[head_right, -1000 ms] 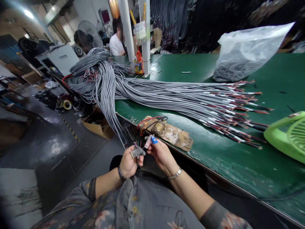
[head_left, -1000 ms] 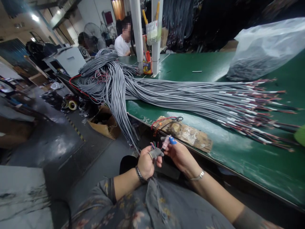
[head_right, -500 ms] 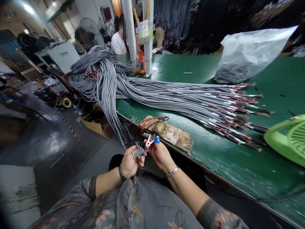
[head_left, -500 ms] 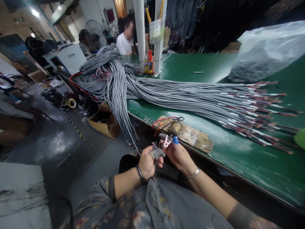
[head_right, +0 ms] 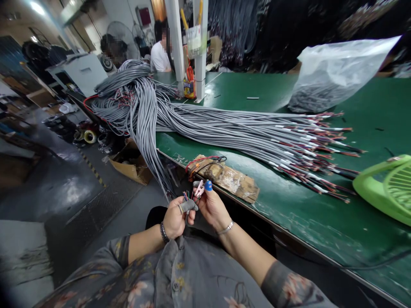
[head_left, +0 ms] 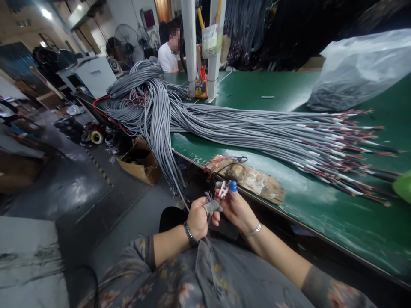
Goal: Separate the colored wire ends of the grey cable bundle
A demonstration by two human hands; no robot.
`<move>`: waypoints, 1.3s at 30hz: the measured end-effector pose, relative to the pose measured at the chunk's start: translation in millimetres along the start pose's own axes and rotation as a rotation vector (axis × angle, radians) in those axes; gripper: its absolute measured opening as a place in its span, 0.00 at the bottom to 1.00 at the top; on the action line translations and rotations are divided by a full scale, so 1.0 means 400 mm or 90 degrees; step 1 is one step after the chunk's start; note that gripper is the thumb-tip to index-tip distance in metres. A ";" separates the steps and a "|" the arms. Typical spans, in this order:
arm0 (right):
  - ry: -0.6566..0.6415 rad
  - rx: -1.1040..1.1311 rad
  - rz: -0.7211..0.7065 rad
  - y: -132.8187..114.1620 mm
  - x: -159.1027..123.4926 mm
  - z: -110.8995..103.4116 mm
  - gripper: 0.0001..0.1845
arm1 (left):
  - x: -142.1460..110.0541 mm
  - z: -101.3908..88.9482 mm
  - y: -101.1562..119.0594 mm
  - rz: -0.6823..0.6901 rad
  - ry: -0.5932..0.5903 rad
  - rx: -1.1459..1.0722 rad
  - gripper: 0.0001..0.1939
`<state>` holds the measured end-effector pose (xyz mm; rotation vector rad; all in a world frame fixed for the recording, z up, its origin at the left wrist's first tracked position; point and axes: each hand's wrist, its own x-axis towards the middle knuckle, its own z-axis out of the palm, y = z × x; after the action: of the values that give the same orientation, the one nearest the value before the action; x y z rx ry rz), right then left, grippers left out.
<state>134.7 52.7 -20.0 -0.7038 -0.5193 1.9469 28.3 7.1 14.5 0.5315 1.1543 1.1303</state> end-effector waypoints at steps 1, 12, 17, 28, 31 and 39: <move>0.012 0.006 -0.004 -0.002 -0.001 0.005 0.23 | 0.000 -0.001 0.000 0.001 0.000 0.000 0.21; -0.003 0.001 0.043 -0.039 -0.034 0.013 0.26 | -0.009 -0.022 -0.001 0.081 -0.027 0.047 0.22; 0.038 -0.050 -0.011 -0.047 -0.040 0.018 0.17 | -0.008 -0.036 0.008 0.207 -0.023 0.174 0.21; 0.064 -0.081 -0.042 -0.038 -0.030 0.023 0.24 | 0.013 -0.062 0.015 0.582 0.017 0.511 0.09; 0.056 -0.096 -0.060 -0.029 -0.018 0.012 0.27 | 0.021 -0.061 0.016 0.645 0.041 0.575 0.09; 0.109 0.005 -0.019 -0.019 0.003 0.005 0.22 | 0.013 -0.055 0.028 0.479 0.025 0.634 0.11</move>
<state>137.8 57.0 -13.9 -0.8444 -0.4151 1.8400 3.6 11.7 13.4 1.8293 1.5757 1.1066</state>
